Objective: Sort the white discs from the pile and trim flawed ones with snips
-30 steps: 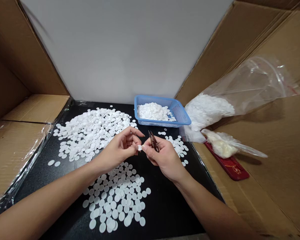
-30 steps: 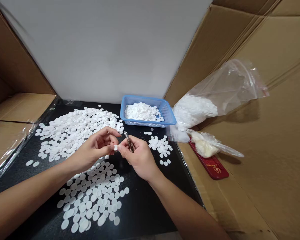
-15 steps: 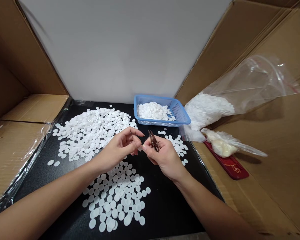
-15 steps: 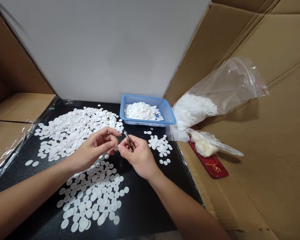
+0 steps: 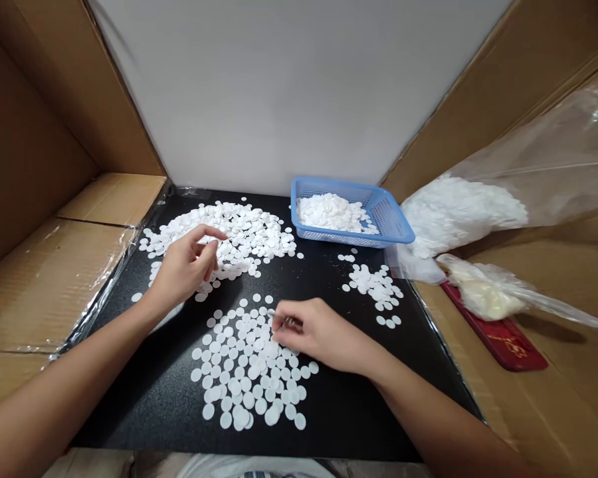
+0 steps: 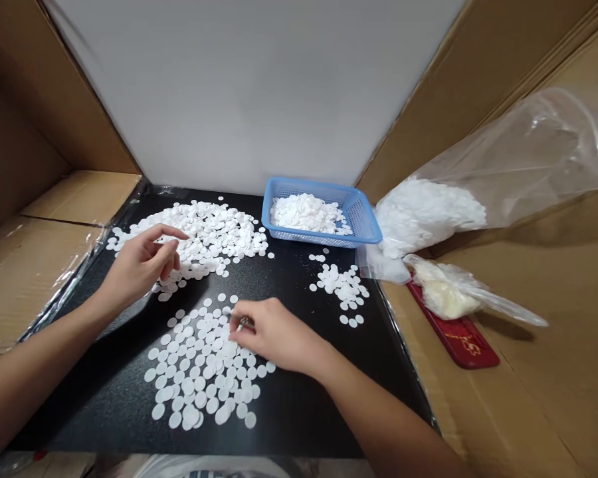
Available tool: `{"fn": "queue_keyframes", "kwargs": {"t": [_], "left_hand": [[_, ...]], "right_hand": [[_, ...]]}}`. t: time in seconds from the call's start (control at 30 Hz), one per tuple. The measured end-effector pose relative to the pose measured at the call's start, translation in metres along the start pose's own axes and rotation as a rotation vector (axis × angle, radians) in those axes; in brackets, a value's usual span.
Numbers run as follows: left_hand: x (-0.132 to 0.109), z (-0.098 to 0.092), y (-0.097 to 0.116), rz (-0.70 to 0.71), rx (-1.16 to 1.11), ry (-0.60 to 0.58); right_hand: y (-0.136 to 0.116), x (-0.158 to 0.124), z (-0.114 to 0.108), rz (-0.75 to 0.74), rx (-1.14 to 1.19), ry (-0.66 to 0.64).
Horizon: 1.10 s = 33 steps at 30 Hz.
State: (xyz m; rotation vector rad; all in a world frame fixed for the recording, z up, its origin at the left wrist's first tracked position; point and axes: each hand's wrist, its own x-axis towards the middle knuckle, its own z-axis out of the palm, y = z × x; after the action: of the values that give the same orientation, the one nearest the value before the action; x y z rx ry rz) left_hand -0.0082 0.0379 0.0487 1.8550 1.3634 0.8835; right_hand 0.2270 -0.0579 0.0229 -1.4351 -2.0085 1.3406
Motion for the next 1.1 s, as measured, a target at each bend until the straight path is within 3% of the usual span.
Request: {"fn": "queue_keyframes", "kwargs": {"t": [0.17, 0.23, 0.37, 0.53, 0.7, 0.8, 0.9, 0.97, 1.03, 1.1], "left_hand": [[-0.01, -0.029, -0.029, 0.23, 0.384, 0.263], [-0.011, -0.037, -0.037, 0.232, 0.382, 0.3], [-0.009, -0.041, -0.044, 0.209, 0.368, 0.316], [-0.01, -0.044, -0.039, 0.202, 0.396, 0.339], [-0.024, -0.054, -0.029, 0.169, 0.316, 0.253], [-0.053, -0.049, -0.028, 0.301, 0.362, 0.18], [-0.101, -0.028, -0.03, 0.408, 0.441, -0.176], [-0.132, -0.007, -0.032, 0.47, 0.501, -0.355], [-0.15, 0.013, -0.034, 0.536, 0.562, -0.4], [-0.152, 0.029, -0.036, 0.545, 0.606, -0.347]], "right_hand": [[0.031, 0.005, -0.028, 0.06, -0.37, 0.433], [0.045, 0.008, -0.033, 0.116, -0.524, 0.49], [0.063, 0.013, -0.032, 0.149, -0.706, 0.487], [0.056, 0.015, -0.027, 0.062, -0.904, 0.642], [0.039, -0.006, -0.025, -0.102, -0.62, 0.707], [0.041, -0.038, -0.01, -0.233, -0.443, 0.645], [0.048, -0.071, 0.022, -0.262, -0.505, 0.399], [0.051, -0.082, 0.046, -0.313, -0.611, 0.284], [0.053, -0.081, 0.064, -0.345, -0.678, 0.294], [0.051, -0.07, 0.072, -0.336, -0.705, 0.308]]}}
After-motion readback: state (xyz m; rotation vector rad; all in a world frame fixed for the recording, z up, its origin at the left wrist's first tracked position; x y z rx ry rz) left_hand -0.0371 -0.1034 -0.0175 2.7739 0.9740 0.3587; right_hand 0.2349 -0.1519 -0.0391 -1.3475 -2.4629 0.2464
